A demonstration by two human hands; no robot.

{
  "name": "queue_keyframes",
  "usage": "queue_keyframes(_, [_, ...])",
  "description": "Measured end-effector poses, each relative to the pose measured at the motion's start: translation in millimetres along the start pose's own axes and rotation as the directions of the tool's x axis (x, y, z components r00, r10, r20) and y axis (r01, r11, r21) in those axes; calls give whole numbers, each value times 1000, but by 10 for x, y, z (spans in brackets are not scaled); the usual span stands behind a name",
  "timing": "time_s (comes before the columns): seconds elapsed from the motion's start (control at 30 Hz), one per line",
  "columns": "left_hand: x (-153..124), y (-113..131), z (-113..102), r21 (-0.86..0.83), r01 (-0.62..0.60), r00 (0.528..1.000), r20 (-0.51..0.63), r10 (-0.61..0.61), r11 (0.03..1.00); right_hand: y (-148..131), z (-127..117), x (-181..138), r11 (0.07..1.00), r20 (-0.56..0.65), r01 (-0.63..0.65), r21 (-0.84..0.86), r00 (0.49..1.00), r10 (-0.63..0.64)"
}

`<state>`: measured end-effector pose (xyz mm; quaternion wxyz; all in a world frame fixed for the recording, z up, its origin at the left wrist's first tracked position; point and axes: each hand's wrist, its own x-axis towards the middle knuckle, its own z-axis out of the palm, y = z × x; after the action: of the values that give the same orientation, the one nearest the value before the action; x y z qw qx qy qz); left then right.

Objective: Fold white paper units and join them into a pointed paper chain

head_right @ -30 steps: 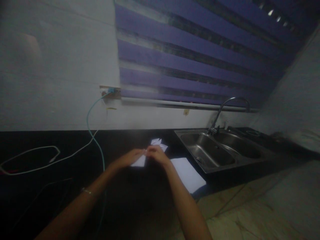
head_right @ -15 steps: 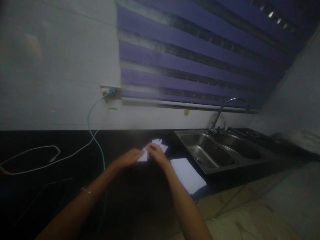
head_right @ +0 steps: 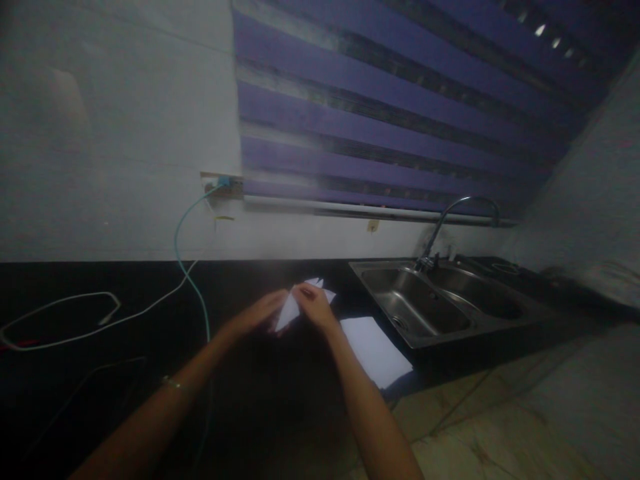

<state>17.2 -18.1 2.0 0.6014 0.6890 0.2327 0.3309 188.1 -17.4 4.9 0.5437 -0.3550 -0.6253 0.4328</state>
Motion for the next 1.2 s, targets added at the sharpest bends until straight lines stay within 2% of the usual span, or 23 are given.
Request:
queue_keyframes(0.2, [44, -96, -28, -34, -10, 1000, -24, 9, 999, 12, 46, 4, 988, -115, 105, -114, 986, -118])
queue_keyframes(0.43, [51, -97, -31, 42, -74, 996, -56, 76, 996, 21, 25, -46, 895, -28, 177, -409, 978, -207])
queue_keyframes(0.57, [68, -101, -42, 53, -64, 992, -103, 69, 997, -14, -3, -56, 848, 34, 201, -490, 977, -212])
queue_keyframes(0.8, [59, -32, -65, 62, -94, 972, -208, 105, 994, -53, -7, -89, 897, 163, 175, -405, 980, -117])
queue_keyframes(0.93, [15, 48, -47, 39, -88, 975, -202, 94, 995, -7, 13, -91, 954, 242, 126, -274, 968, -59])
queue_keyframes(1.2, [-8, 41, -35, 69, -59, 971, -228, 74, 996, 75, -14, -64, 986, 296, 39, -159, 955, 10])
